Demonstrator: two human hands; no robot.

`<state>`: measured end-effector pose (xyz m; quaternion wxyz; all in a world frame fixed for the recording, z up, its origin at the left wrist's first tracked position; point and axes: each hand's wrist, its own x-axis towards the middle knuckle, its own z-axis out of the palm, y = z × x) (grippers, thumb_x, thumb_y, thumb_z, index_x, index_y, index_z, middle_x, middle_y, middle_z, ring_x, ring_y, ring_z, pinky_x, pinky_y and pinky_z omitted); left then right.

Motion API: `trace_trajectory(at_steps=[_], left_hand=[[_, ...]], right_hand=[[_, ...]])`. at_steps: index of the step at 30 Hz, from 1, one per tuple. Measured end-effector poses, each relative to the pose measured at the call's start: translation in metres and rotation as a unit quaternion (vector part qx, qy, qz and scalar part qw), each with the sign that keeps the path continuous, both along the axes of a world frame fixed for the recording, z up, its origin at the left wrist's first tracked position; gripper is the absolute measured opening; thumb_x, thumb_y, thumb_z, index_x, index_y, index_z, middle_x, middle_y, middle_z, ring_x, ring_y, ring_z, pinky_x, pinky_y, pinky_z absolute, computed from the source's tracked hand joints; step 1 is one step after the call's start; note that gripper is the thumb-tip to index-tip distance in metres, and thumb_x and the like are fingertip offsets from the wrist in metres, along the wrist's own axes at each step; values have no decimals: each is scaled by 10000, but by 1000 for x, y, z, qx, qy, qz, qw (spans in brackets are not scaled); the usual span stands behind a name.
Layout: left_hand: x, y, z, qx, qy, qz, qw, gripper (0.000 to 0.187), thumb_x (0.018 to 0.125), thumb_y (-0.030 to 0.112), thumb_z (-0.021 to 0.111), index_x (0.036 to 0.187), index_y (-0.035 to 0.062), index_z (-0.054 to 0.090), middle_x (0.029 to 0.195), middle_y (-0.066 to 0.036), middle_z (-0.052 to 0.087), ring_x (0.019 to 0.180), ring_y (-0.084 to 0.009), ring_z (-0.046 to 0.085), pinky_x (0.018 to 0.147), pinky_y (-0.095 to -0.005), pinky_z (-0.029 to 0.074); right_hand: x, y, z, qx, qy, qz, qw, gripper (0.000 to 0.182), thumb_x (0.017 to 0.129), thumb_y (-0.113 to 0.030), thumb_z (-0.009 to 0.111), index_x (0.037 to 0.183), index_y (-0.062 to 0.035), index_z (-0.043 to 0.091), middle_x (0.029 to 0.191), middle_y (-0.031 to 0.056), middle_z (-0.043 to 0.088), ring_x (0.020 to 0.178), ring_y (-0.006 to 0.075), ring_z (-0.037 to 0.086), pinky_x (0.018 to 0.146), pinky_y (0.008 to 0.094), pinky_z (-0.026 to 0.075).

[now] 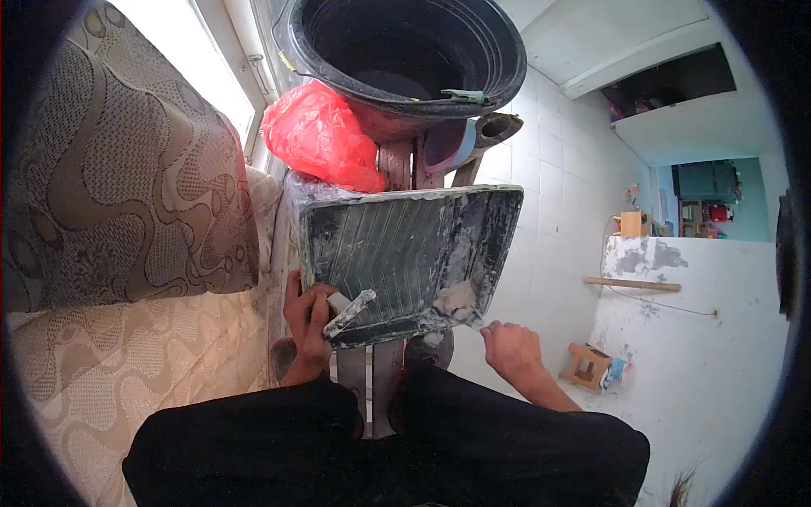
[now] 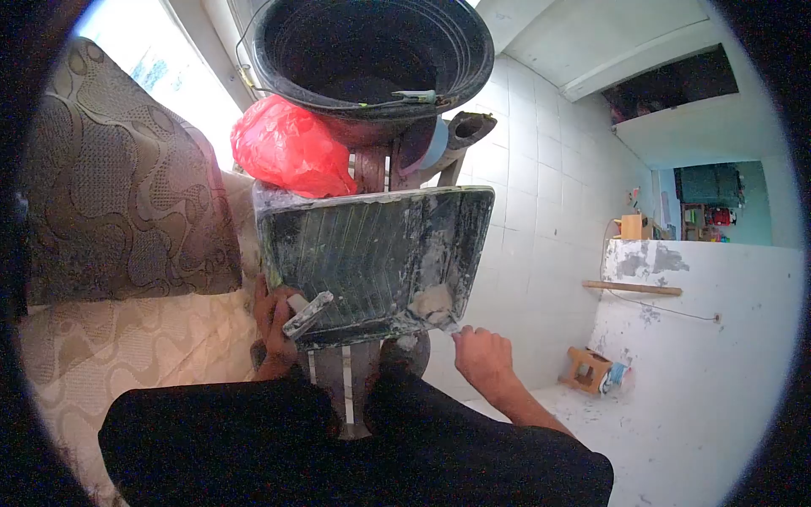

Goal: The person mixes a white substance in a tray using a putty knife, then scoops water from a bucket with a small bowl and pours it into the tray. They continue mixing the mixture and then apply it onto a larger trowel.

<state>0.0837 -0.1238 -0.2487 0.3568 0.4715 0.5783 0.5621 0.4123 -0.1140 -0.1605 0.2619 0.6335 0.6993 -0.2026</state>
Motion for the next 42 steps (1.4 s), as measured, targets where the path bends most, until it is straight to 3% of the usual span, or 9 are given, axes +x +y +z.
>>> trace_trajectory(at_steps=[18,21,23,29,33,36,39,41,42], left_hand=[[-9,8,-30,-22,-66,33,997,359,1024,229,482,865,-54,634,756,-88,607,771,-210,557,1224,-479,165],[-8,14,-31,-82,-166,99,978,336,1043,222,495,942,-50,663,836,-59,622,874,-177,583,1162,-395,295],[-7,18,-24,-135,-352,113,919,304,1051,217,510,1019,-31,682,931,-32,628,956,-141,583,1030,-304,409],[-32,24,-74,-132,-318,19,939,377,1078,280,457,1276,-22,566,1091,-47,607,1001,-122,572,933,-271,453],[-4,24,-5,-131,-402,94,901,453,1090,322,385,1387,-14,454,1109,-69,582,1018,-146,574,949,-291,455],[0,19,7,-3,-360,106,927,480,1080,360,343,1400,13,434,1048,-75,585,979,-182,601,935,-323,484],[-6,18,23,37,-258,131,957,483,1062,376,360,1374,19,451,989,-60,585,923,-206,621,894,-342,513],[-11,25,35,56,-205,-96,972,456,1061,370,361,1328,23,486,1023,-63,620,924,-213,645,869,-351,537],[-7,30,39,56,-204,-94,973,456,1061,370,361,1328,23,486,1023,-63,620,924,-213,645,869,-351,537]], right_hand=[[12,-53,-64,230,211,-149,938,196,975,-234,614,1036,-48,613,913,205,684,792,429,669,676,517,545],[15,-60,-68,285,259,-156,910,210,971,-229,624,1061,-41,617,949,195,689,823,427,670,689,504,550],[15,-60,-67,289,272,-191,898,173,966,-180,619,1057,-34,633,964,187,692,875,421,668,741,482,539],[24,-61,-69,273,304,-200,891,167,971,-160,612,1071,-27,623,984,193,696,878,421,671,736,476,532],[29,-65,-67,271,328,-214,879,196,979,-170,599,1100,-17,621,996,196,684,912,416,670,768,468,540],[35,-73,-79,275,352,-239,862,201,983,-152,600,1125,-11,621,975,193,681,892,393,682,753,434,534],[41,-81,-87,265,395,-293,829,209,989,-144,599,1146,-8,621,913,157,680,799,295,676,711,377,517],[44,-81,-88,230,444,-349,792,212,1020,-140,560,1160,11,610,882,54,630,728,101,529,683,274,470],[45,-80,-87,228,446,-348,792,212,1020,-140,560,1160,11,610,882,54,630,728,101,529,683,274,470]])
